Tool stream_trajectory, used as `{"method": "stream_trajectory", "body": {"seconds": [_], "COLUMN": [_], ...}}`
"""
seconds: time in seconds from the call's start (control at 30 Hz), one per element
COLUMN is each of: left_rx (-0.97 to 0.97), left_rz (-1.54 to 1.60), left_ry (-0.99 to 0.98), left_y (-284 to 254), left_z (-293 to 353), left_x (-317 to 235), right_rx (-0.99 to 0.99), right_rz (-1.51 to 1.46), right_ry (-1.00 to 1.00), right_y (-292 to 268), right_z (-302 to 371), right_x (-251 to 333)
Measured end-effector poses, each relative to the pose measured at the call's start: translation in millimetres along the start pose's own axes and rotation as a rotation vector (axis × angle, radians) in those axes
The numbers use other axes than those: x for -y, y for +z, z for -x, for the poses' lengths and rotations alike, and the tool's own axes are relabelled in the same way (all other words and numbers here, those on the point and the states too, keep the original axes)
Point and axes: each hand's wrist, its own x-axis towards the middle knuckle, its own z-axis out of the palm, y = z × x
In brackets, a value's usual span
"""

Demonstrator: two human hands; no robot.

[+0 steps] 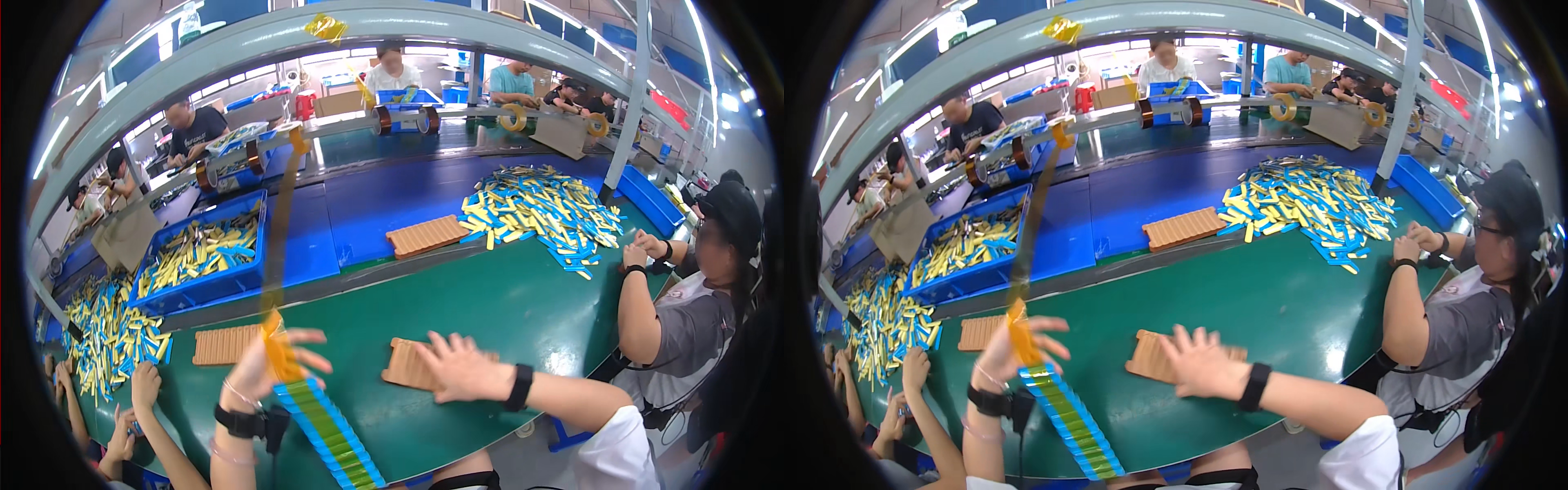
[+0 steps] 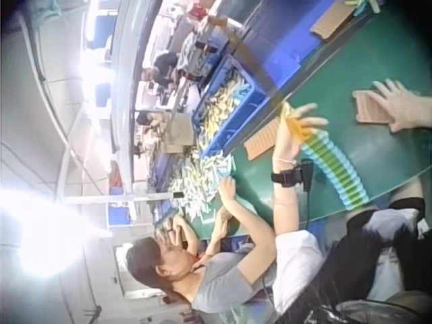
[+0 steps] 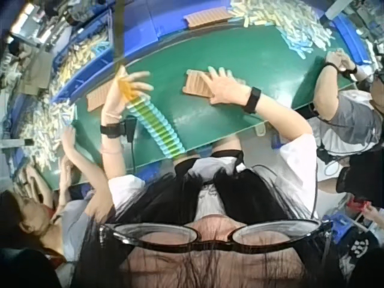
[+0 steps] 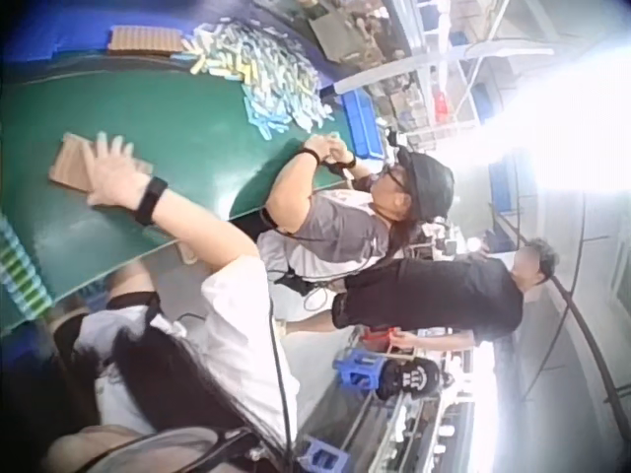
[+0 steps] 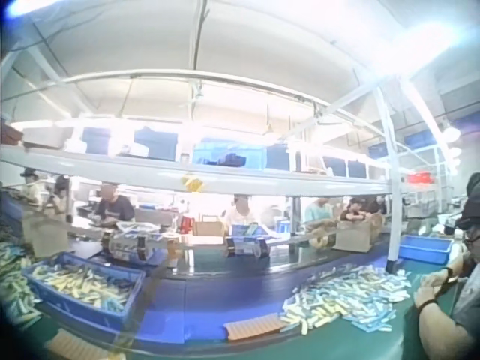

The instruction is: Manually arranging and taping small electronic components onto an adhesive strip at an assembly line.

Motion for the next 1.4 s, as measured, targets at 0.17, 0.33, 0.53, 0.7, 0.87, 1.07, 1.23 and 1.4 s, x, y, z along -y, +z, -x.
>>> {"method": "stream_trajectory", "body": {"seconds": [0.17,0.33,0.53,0.7,0.87,1.07,1.23,1.4], "left_rx": [-0.077,-0.189,-0.312,-0.377,-0.448,-0.491,-0.504,-0.571], "left_rz": [0.343,0.313,0.283,0.242,0.041,0.139,0.098,-0.003], "left_ry": [-0.146,0.027,0.028,0.159,0.368,0.489,0.606,0.517], "left_y": [-0.5,28.9,36.8,50.0,74.4,90.9,116.7,137.8], "left_z": [5.6,20.7,26.0,26.2,21.3,24.6,24.4,46.8], "left_x": [65.9,70.2,75.9,85.4,79.8,73.1,62.8,92.4], "right_rx": [-0.083,-0.162,-0.453,-0.108,-0.037,-0.096,-0.243,-0.248], "right_rz": [0.071,0.023,0.471,-1.007,-1.515,-1.732,-1.857,-1.873], "right_ry": [0.122,0.357,0.54,0.091,-0.065,-0.073,-0.036,0.022], "right_y": [-2.5,0.2,11.8,-34.7,-17.9,-40.3,-54.6,-37.3], "right_z": [0.8,1.8,-25.1,-40.1,-39.3,-28.9,-10.2,30.3], "right_x": [-107.5,-201.2,-196.0,-23.8,76.0,86.2,88.8,103.1]}}
